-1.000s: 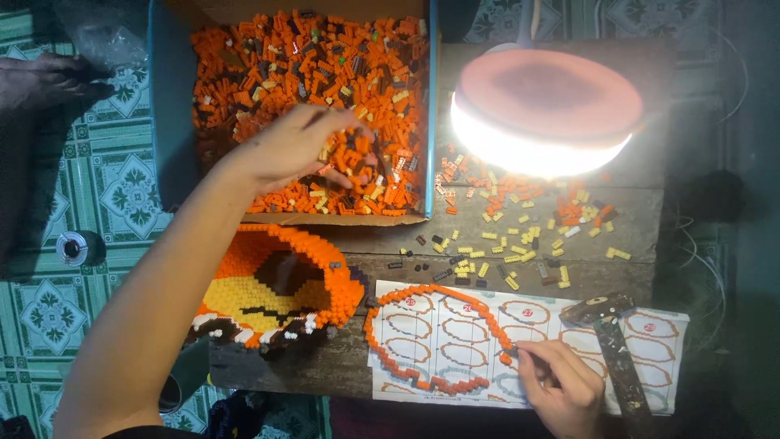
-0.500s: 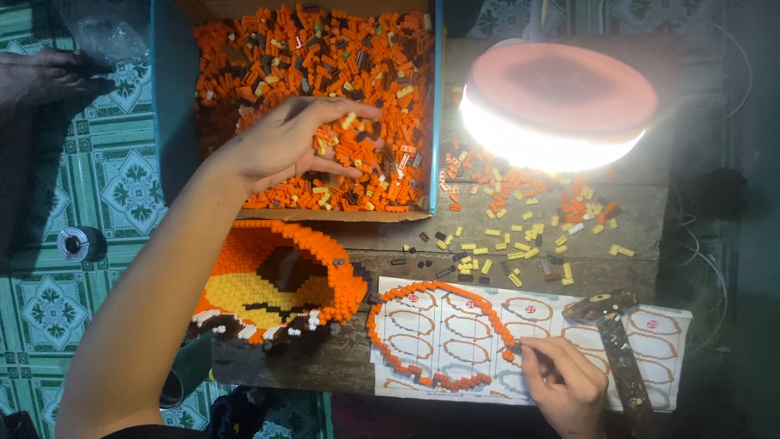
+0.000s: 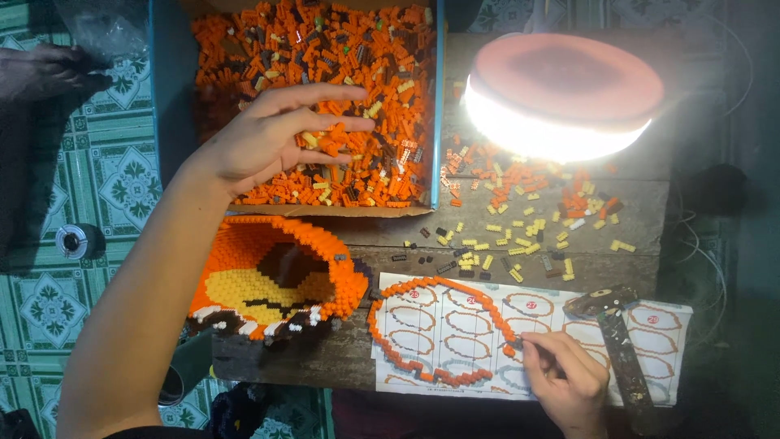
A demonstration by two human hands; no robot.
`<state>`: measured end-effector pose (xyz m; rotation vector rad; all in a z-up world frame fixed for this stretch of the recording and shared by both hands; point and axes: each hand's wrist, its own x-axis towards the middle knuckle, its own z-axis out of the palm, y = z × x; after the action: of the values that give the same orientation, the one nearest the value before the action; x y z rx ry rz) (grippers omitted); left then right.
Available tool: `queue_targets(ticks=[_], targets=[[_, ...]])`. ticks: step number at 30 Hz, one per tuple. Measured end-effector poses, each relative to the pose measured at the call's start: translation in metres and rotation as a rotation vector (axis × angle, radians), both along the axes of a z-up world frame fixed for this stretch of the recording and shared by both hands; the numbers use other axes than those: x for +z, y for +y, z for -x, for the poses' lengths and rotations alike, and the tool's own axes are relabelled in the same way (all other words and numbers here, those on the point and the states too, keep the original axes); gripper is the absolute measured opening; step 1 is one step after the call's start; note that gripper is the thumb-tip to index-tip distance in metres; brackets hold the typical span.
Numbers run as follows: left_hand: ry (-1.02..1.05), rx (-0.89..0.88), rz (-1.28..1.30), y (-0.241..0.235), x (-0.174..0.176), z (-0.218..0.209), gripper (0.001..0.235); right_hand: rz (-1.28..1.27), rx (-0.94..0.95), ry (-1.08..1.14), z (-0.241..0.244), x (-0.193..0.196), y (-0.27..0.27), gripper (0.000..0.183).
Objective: Assembling a 3D model using small interlocking plastic blocks and a small hammer
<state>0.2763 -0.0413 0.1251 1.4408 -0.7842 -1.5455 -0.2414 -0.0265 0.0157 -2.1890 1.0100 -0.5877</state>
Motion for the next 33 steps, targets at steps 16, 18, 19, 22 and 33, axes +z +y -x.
queue_targets(ticks=[16,18,19,22,33], targets=[[-0.312,-0.082,-0.102,0.006,0.014,0.000,0.047,0.003,-0.001,-0.001,0.006,-0.008,0.001,0.006],[-0.428,-0.141,-0.149,0.005,0.030,0.004,0.047,0.014,0.023,-0.007,0.006,-0.007,0.000,0.006],[-0.548,-0.208,-0.295,0.005,0.043,0.007,0.048,0.007,0.023,-0.002,0.006,-0.006,0.000,0.006],[-0.729,-0.289,-0.487,0.006,0.059,0.009,0.050,-0.001,0.017,0.008,0.005,-0.005,0.000,0.006],[-1.124,-0.367,-0.172,-0.003,0.030,0.027,0.062,0.000,-0.012,0.011,0.005,-0.006,0.001,0.006]])
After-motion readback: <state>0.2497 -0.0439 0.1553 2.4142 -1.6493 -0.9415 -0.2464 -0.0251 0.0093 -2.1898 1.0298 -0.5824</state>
